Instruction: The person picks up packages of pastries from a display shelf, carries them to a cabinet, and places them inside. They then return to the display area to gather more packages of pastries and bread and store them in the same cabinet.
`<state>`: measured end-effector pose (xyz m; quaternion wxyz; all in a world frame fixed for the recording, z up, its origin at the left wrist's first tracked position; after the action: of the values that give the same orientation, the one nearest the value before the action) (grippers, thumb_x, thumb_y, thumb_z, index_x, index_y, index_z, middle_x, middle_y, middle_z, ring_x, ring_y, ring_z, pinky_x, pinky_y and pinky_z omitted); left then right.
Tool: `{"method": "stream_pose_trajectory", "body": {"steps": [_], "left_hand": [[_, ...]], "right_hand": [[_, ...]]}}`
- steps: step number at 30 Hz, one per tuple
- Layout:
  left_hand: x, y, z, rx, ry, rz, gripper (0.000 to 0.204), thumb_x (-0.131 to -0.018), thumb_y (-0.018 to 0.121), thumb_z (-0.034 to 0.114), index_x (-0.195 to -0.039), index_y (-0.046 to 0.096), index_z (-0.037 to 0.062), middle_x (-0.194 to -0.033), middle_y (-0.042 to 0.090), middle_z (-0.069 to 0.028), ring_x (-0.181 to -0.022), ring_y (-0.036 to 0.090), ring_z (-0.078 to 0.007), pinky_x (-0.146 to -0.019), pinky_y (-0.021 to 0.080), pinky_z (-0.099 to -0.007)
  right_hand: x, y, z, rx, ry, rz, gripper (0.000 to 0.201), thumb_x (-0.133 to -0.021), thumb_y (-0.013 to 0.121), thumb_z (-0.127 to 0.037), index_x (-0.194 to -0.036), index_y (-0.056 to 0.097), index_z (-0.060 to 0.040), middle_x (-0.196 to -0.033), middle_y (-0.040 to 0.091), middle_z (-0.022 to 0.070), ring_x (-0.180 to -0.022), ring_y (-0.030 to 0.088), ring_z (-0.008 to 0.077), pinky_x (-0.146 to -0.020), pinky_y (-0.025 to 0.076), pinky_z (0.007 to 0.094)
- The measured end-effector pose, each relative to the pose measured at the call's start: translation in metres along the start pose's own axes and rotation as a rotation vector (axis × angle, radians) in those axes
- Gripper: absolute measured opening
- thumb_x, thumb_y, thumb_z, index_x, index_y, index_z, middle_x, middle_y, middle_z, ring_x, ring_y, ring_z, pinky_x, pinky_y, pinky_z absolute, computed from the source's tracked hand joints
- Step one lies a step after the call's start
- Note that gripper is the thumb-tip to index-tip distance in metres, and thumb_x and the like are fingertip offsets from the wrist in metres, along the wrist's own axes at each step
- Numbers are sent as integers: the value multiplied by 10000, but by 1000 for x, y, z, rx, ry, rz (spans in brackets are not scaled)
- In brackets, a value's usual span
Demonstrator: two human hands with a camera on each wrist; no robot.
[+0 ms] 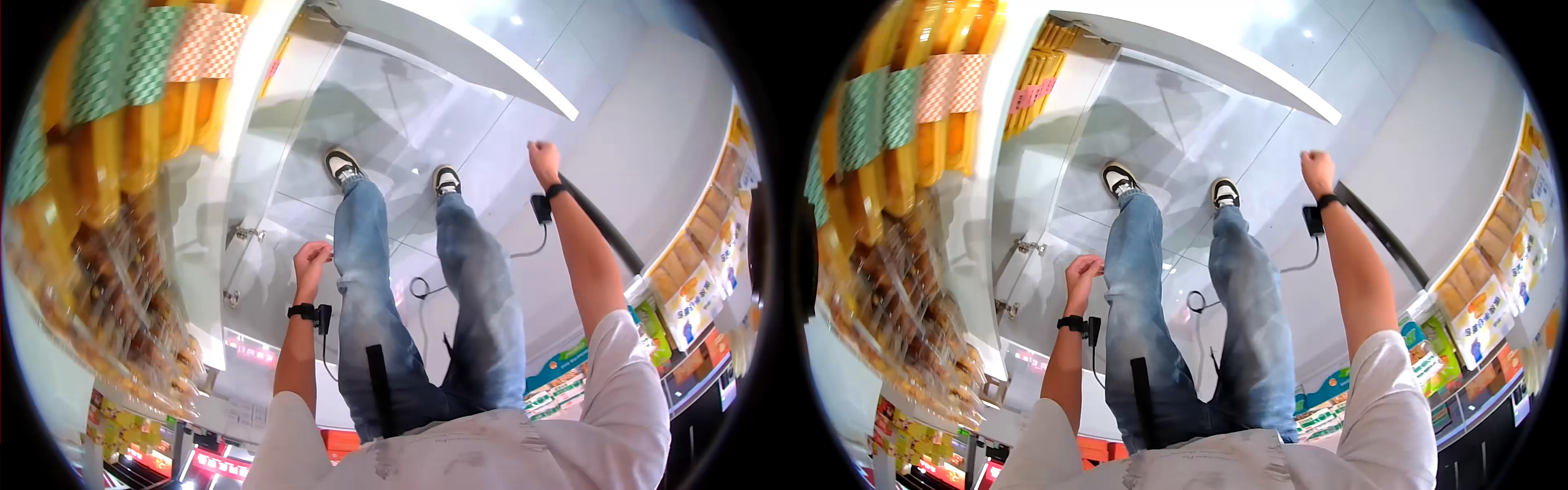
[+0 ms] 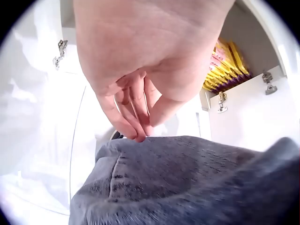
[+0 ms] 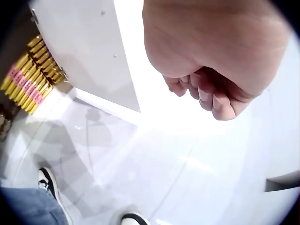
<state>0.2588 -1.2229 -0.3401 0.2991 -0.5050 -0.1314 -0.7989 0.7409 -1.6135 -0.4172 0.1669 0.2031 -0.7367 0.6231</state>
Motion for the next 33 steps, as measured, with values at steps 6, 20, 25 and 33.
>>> {"method": "stream_pose_trajectory", "body": {"steps": [6,20,25,33], "left_hand": [[101,6,0,63,-15,26,116,-938,630,116,-1022,646,37,-895,677,-43,-809,649,-125,-676,533,-275],[353,31,44,-8,360,346,118,-917,619,142,-914,647,28,-790,668,-39,-709,634,-116,-630,518,-276],[422,31,-34,136,328,443,156,-920,616,170,-936,647,19,-767,664,-60,-678,631,-128,-589,508,-279],[493,30,-220,662,102,457,246,-927,612,241,-1015,635,12,-828,671,-89,-671,646,-166,-587,524,-278]], "right_hand": [[119,-109,20,-132,-224,92,450,-937,594,-284,-637,489,34,-554,468,198,-488,430,307,-528,374,438],[426,-534,-231,-1176,-1325,-396,426,-996,494,-407,-975,643,-8,-689,583,68,-567,545,165,-545,406,287],[503,-592,-235,-1373,-1845,-619,587,-867,589,-652,-1188,603,-162,-769,645,1,-590,564,111,-525,440,231],[715,-630,-289,-1831,-2497,-842,199,-883,584,-343,-791,609,-169,-655,530,-44,-554,503,77,-518,375,237]]}}
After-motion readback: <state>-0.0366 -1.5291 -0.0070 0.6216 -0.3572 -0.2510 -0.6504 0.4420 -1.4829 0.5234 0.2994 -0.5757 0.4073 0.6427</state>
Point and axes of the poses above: each hand's wrist, its own x-axis away from the middle knuckle, its own y-axis out of the palm, z = x × y, the point moved 1 cm from there along -x, towards the middle knuckle
